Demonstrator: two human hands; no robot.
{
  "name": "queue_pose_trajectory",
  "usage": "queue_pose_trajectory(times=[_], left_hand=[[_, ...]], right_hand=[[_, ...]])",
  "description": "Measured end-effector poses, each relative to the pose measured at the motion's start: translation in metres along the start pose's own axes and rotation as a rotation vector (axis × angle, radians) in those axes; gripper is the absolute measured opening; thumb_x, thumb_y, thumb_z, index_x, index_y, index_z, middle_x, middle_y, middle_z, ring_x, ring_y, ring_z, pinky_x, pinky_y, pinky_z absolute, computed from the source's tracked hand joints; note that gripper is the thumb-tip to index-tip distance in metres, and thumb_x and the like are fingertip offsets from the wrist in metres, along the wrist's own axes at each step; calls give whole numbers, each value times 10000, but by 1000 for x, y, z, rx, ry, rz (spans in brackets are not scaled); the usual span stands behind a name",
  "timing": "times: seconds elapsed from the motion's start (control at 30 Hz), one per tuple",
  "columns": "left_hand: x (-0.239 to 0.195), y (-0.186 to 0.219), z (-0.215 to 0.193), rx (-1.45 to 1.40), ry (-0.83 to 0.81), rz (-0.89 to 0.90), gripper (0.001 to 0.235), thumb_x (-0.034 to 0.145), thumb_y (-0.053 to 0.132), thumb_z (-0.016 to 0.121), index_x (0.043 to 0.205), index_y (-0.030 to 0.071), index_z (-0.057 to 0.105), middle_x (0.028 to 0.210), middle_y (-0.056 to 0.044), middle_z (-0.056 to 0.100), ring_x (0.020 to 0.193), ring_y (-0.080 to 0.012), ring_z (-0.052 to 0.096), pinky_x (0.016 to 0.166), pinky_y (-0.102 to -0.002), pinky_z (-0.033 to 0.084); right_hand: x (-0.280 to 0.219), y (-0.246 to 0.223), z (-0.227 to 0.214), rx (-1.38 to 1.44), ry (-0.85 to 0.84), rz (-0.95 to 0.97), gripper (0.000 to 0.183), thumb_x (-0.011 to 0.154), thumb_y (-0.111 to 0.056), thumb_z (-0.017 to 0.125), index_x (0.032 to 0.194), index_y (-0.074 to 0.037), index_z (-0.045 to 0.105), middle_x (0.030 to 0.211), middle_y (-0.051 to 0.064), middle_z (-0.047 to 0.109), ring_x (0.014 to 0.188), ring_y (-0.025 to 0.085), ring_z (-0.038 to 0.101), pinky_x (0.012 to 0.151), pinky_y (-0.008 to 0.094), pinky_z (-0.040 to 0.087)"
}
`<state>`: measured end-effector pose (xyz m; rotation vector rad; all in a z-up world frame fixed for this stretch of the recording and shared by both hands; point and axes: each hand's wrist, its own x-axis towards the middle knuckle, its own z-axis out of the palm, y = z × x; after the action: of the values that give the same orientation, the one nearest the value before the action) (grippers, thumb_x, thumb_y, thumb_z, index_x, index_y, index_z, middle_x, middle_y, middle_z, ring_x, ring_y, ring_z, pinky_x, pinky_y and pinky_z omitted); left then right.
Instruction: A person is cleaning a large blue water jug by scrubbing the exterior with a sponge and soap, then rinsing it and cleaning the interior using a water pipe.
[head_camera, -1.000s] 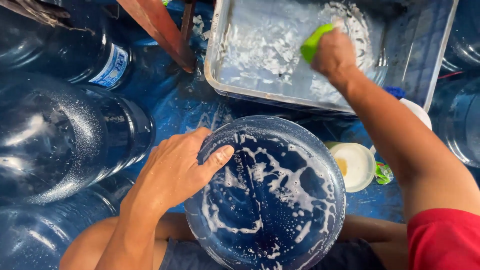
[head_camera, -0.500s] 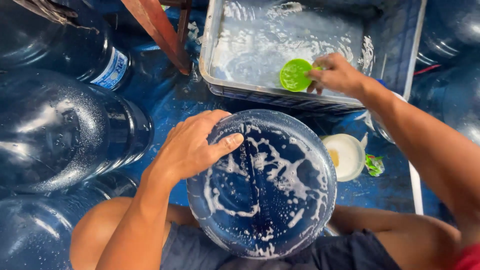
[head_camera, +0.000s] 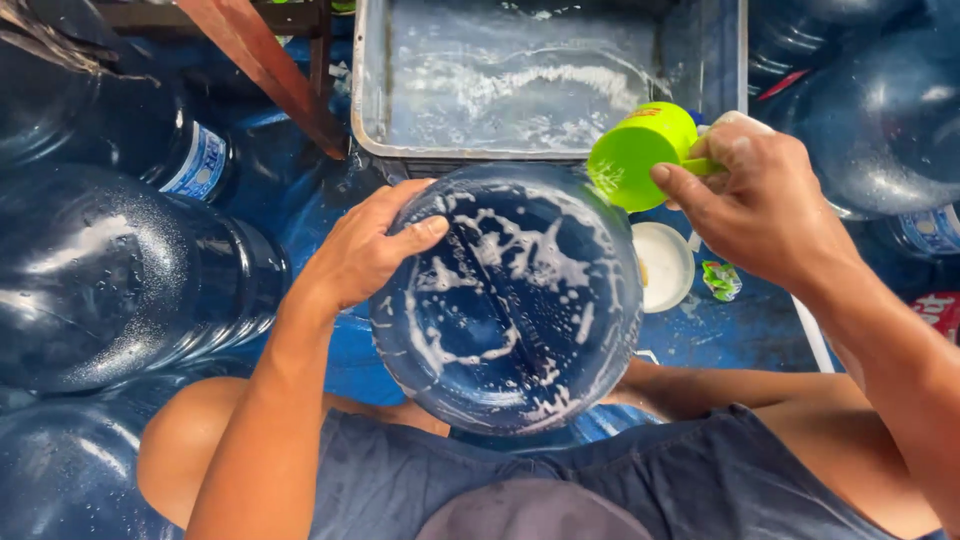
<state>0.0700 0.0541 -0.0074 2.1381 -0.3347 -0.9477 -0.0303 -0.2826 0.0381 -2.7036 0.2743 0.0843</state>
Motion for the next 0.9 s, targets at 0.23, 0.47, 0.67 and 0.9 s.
queue_pose_trajectory(times=[0.23,0.47,0.67,0.9], left_hand=[[12,-36,13,-535,77,190,596,851,378,601,1383,108,615,1317,-6,653,1218,-171,623,1026,-370,487],[6,-43,12,-706,119,188,690,853,309,582,1516,130,507,1413,-48,588,1203,-185,577,1054,-348,444],[6,-56,11,-541,170,315,747,872,436,554,1545,142,419,1646,-74,393,1539,-252,342,1193,-497,322],[2,-54,9,-543,191,300,653,889,365,529,1497,129,496,1539,-79,523,1424,-239,496,1148,-439,411]], right_hand=[[-26,-5,-5,-21,19,-22,418,1063,-307,721,824,27,644,737,135,562,612,264,521,563,437,367],[-32,-17,-7,-14,65,-124,402,1048,-298,749,844,32,645,796,145,565,649,303,540,572,449,391],[-36,-24,-7,-22,96,-168,411,1037,-274,775,824,35,607,847,149,563,670,322,550,578,457,408],[-40,-24,-3,-21,147,-282,416,1007,-181,820,776,40,554,895,179,590,662,288,568,523,397,439]])
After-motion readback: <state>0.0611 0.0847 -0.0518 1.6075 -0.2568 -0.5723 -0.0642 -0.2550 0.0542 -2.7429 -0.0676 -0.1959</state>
